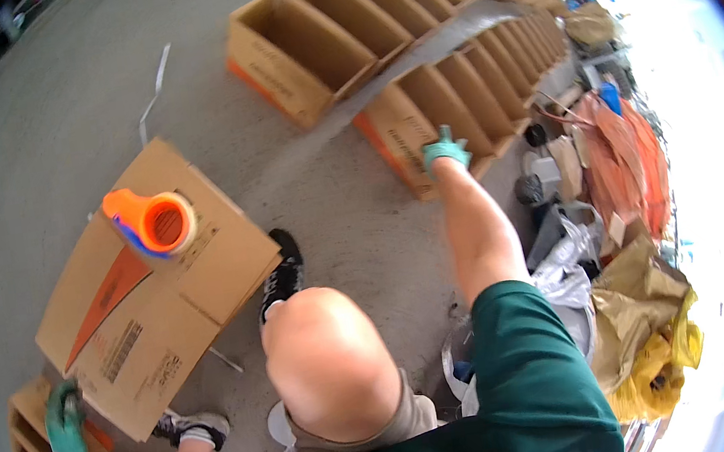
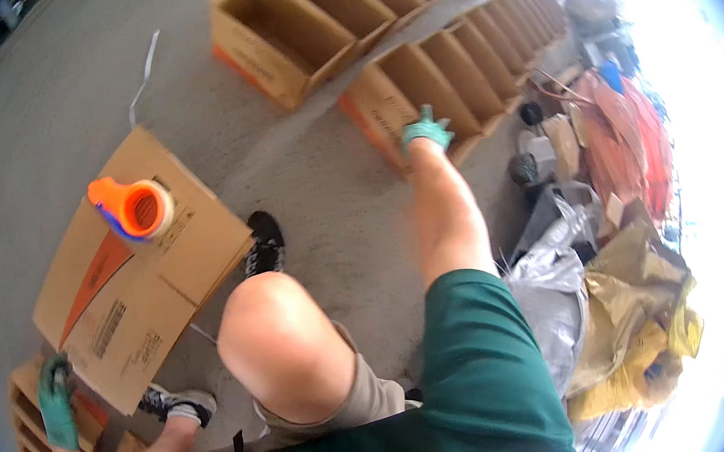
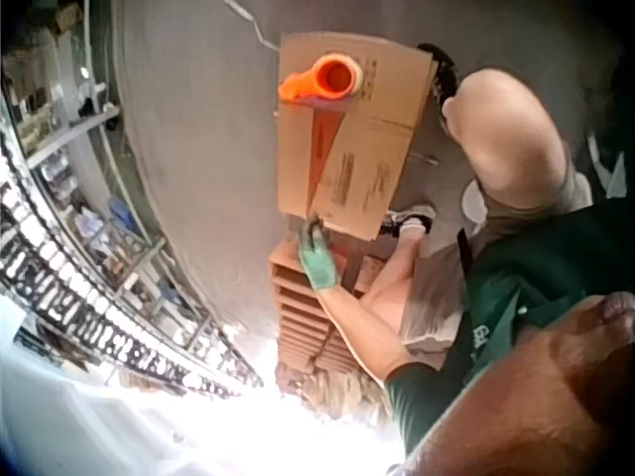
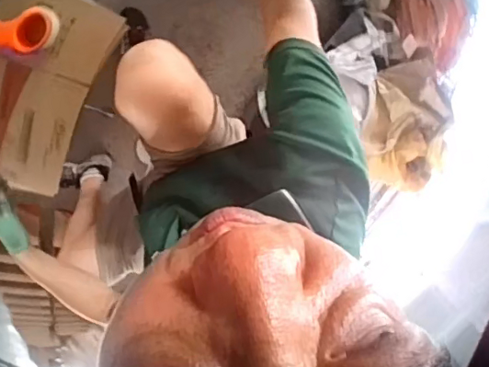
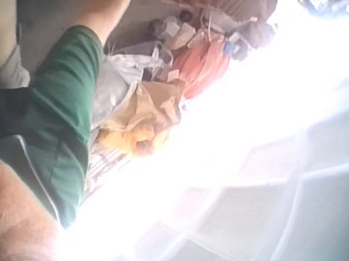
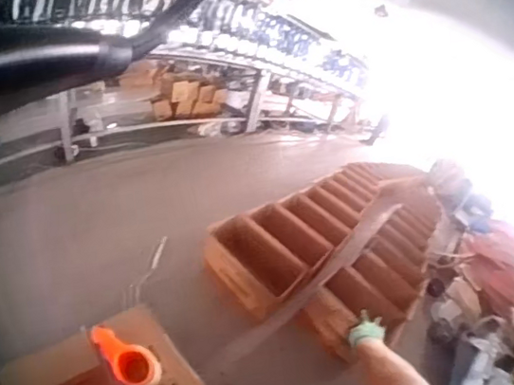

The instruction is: The person repeatedly picks up flat cardboard boxes, folds them into rectangular shapes, and seals them using a handheld tape dispenser. The person works in a warehouse setting, processing a stack of boxes one by one and placing the finished units into a pile.

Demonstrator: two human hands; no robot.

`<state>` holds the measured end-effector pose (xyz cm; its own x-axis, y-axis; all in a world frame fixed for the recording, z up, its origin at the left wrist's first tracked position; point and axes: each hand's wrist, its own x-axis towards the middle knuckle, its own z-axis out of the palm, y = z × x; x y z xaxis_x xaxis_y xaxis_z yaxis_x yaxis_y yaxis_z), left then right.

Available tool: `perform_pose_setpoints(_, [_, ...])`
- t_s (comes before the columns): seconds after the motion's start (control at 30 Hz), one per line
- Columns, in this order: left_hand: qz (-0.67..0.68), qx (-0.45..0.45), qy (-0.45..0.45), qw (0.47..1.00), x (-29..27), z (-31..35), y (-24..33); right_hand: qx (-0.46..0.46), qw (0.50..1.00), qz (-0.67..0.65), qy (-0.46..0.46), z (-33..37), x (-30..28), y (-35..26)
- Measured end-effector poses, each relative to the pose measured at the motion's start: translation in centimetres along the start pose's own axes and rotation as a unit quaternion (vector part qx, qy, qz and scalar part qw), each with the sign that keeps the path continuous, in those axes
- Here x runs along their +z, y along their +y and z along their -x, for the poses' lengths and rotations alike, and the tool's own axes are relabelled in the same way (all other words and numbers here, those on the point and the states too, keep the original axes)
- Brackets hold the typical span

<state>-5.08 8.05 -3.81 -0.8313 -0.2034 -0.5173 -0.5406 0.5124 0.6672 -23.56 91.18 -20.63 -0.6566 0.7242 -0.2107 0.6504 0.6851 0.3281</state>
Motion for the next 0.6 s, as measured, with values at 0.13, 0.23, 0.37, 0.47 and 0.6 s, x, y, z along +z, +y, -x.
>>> perform_pose_setpoints(0.13, [-0.052, 0.055, -0.007, 0.997, -0.6, -0.3, 0.6, 0.044, 0.995, -0.090, -0.019, -0.1, -1.4, -1.7])
perform_pose_setpoints(0.23, [-0.143, 0.077, -0.051, 0.985, -1.4, -1.3, 3.1, -0.307, 0.948, 0.077, 0.038, -0.3, -2.0, -0.9])
perform_pose_setpoints(0.37, [-0.233, 0.036, 0.017, 0.972, -3.3, -1.2, -1.0, -0.490, 0.835, -0.247, 0.036, 12.1, -12.4, -13.4])
perform_pose_setpoints(0.47, [-0.232, -0.009, 0.084, 0.969, -3.4, -3.5, -8.6, -0.579, 0.751, -0.305, -0.086, 28.6, -21.8, -19.0])
perform_pose_setpoints(0.6, [-0.045, -0.143, 0.008, 0.989, -2.5, -5.3, -10.1, -0.715, 0.700, -0.004, -0.002, 40.4, -22.8, -24.8])
